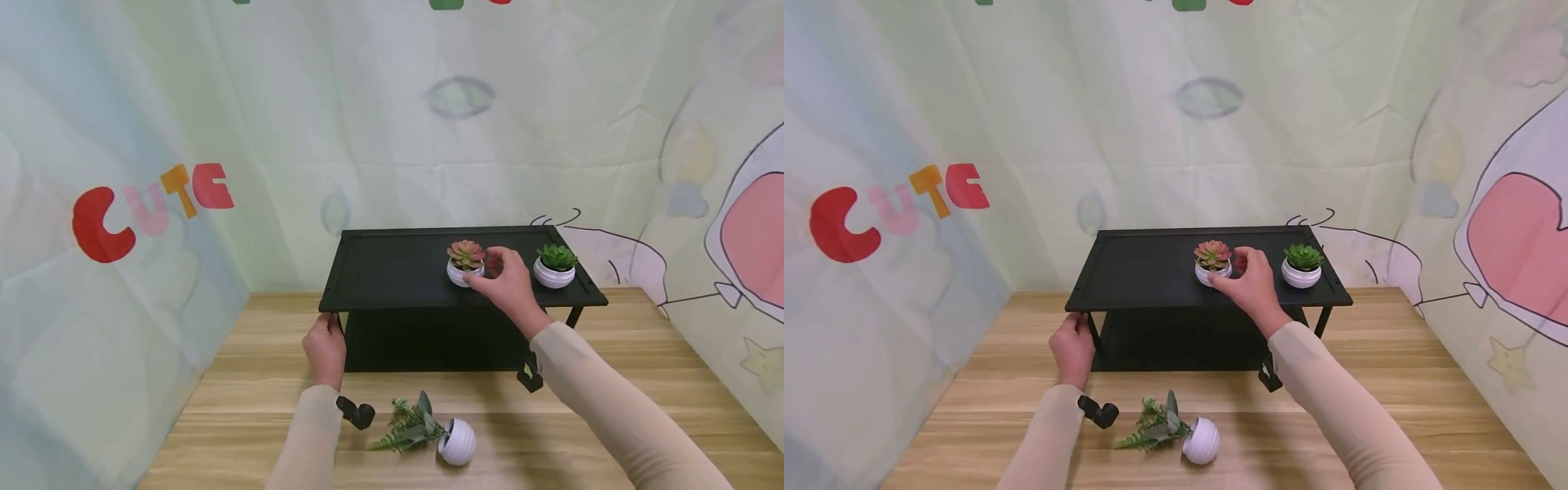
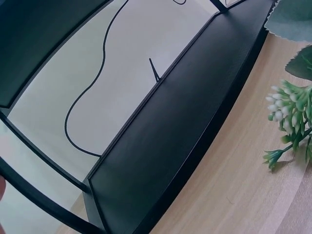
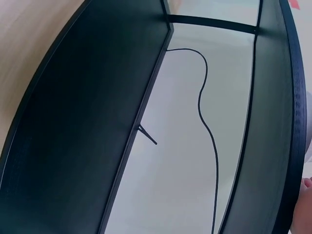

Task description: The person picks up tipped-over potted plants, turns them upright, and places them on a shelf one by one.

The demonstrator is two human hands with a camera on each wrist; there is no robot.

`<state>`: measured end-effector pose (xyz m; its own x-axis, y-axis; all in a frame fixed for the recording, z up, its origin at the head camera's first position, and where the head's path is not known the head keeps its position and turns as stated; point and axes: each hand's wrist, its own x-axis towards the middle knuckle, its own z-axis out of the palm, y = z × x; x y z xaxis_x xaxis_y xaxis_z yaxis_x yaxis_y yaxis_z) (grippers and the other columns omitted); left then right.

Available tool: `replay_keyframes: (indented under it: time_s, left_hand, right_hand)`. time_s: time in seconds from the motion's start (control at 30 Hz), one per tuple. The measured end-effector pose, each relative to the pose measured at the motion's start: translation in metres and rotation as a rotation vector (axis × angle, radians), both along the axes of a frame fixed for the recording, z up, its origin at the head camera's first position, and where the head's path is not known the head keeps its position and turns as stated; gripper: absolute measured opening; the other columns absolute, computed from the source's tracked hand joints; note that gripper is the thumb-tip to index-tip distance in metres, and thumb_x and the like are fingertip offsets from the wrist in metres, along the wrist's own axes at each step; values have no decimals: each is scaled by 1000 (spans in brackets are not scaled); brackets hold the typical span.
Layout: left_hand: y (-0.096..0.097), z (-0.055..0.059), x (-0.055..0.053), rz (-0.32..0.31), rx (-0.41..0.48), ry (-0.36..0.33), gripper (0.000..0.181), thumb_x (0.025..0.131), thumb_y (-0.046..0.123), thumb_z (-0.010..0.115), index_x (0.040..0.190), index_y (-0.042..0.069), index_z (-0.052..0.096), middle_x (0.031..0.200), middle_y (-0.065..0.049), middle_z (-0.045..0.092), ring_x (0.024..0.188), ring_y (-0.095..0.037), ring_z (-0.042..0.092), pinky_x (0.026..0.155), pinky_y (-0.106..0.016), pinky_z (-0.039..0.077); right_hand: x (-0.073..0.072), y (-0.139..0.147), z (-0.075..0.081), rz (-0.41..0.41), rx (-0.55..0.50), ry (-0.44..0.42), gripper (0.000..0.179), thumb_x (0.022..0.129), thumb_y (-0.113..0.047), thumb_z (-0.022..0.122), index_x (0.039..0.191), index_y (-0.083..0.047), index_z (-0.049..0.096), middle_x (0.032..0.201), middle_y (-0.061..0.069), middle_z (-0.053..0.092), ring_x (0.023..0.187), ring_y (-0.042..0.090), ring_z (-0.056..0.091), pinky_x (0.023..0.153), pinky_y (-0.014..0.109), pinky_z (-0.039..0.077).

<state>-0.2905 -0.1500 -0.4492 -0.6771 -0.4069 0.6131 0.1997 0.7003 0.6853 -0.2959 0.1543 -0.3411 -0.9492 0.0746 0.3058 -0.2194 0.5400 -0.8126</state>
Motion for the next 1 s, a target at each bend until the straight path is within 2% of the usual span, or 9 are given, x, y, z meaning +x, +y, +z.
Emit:
replay_keyframes:
  time_s: [0.47,0.7,1.0]
  left_hand:
    - [0,0,-1,-6,8,-13,15,91,7,57,82,-2,66,77,-20,68,67,-36,64,59,-48,48]
    - [0,1,-1,-5,6,-22,16,91,8,58,81,-2,66,77,-19,68,67,-36,65,60,-48,49]
    - [0,2,0,-8,25,-19,14,90,7,58,83,-2,66,79,-20,69,69,-36,65,61,-48,50]
  right_hand:
    - [11,4,8,-5,-17,30,62,76,-29,74,124,0,46,119,18,47,106,27,47,94,40,44]
    - [25,5,7,12,-79,53,59,77,-20,74,123,3,46,116,18,47,105,26,48,95,38,44]
    - [41,8,4,28,-92,62,58,78,-21,74,124,0,45,117,15,47,108,22,49,93,28,44]
